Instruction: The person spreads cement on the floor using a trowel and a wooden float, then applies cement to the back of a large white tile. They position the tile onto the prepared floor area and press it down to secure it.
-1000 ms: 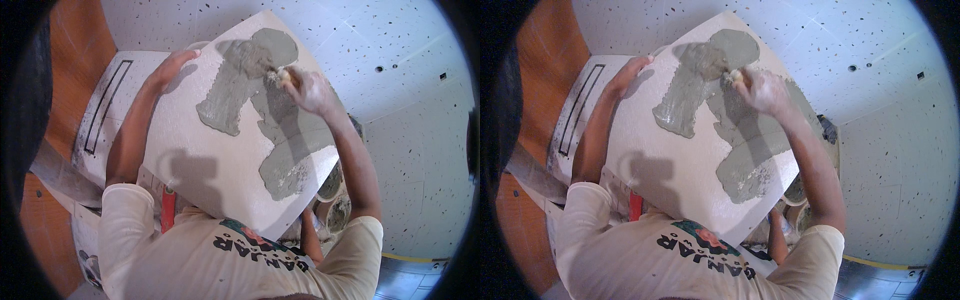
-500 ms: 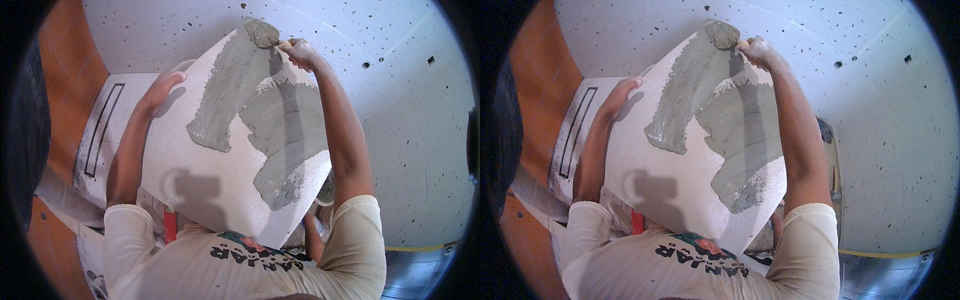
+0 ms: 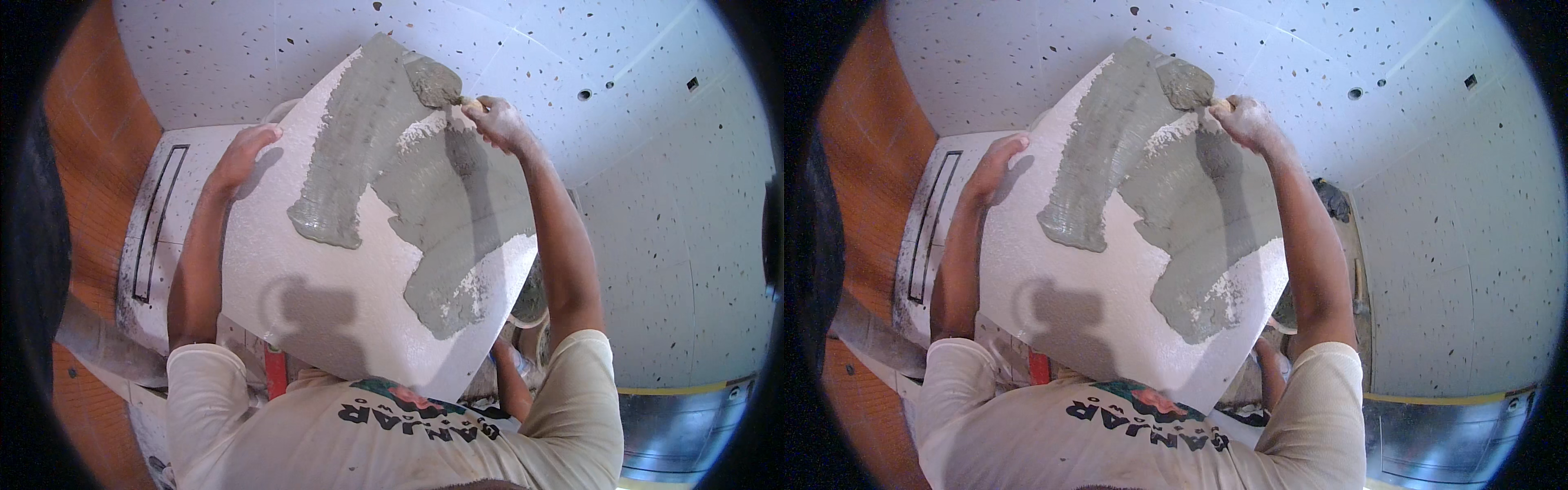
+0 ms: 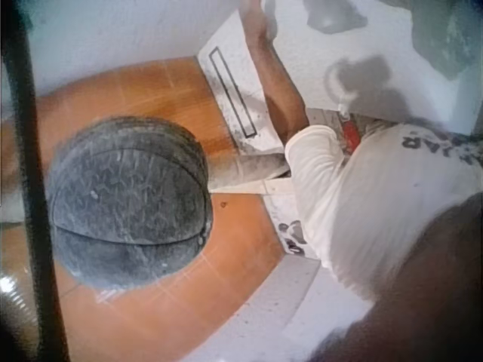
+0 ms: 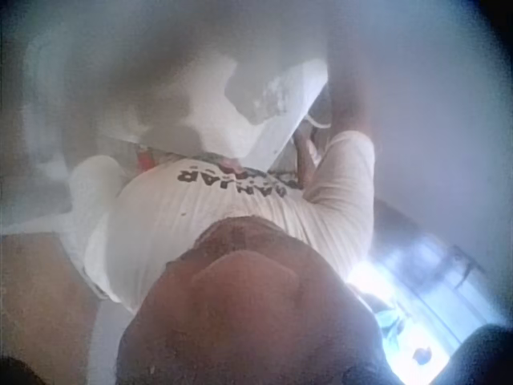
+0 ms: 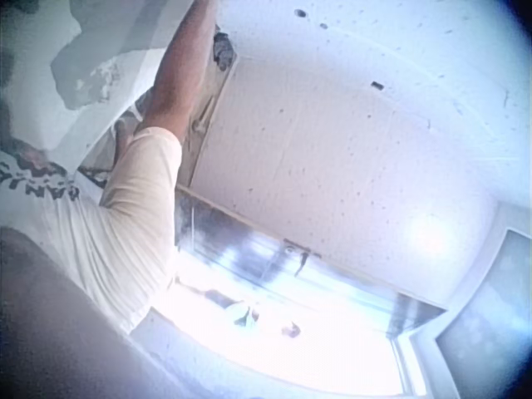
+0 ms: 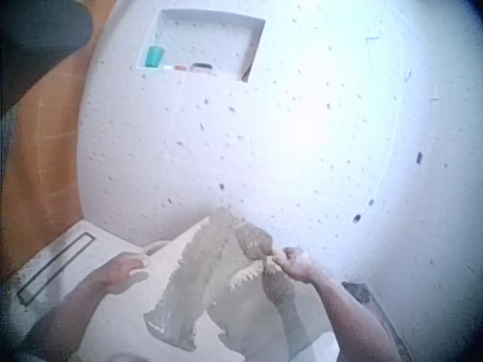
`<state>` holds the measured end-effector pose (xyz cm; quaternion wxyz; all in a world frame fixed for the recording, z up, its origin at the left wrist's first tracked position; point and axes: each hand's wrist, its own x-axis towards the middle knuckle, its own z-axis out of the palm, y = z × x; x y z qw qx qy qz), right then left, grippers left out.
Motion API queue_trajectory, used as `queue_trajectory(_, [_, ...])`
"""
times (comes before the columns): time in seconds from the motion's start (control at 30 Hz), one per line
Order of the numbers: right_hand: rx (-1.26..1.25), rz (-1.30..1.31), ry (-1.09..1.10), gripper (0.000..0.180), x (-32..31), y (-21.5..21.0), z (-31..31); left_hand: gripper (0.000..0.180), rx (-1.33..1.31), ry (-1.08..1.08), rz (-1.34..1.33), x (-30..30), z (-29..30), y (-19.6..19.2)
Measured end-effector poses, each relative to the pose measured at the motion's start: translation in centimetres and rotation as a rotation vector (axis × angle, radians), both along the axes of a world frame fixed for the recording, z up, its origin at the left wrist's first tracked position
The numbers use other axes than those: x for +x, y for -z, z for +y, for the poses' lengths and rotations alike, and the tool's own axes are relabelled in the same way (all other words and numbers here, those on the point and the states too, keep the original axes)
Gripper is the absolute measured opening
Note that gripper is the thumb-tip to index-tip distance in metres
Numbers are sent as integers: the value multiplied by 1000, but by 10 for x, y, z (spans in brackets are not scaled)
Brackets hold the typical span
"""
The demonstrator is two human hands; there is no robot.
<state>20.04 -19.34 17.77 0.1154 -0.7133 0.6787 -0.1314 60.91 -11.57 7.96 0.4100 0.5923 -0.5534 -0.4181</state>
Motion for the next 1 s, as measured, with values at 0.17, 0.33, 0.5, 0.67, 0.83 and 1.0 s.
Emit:
queue_trajectory(0.17, [-54,102,83,47,-63,20,11,82,29,-38,-1,2,-5,6])
queue_trajectory(0.33, [92,-135,175,45,-72,11,45,82,2,-7,155,7,-5,13])
queue_trajectory(0.5, [58,-129,170,46,-62,24,65,78,16,-51,64,5,-10,18])
queue_trajectory(0.67, [26,-32,284,44,-94,23,67,78,8,-46,53,8,-9,15])
queue_trajectory(0.83, [268,-594,274,42,-90,34,88,75,37,-75,79,12,-15,22])
queue_trajectory(1.0, [559,-716,119,42,-27,35,129,71,10,-9,55,8,-12,16])
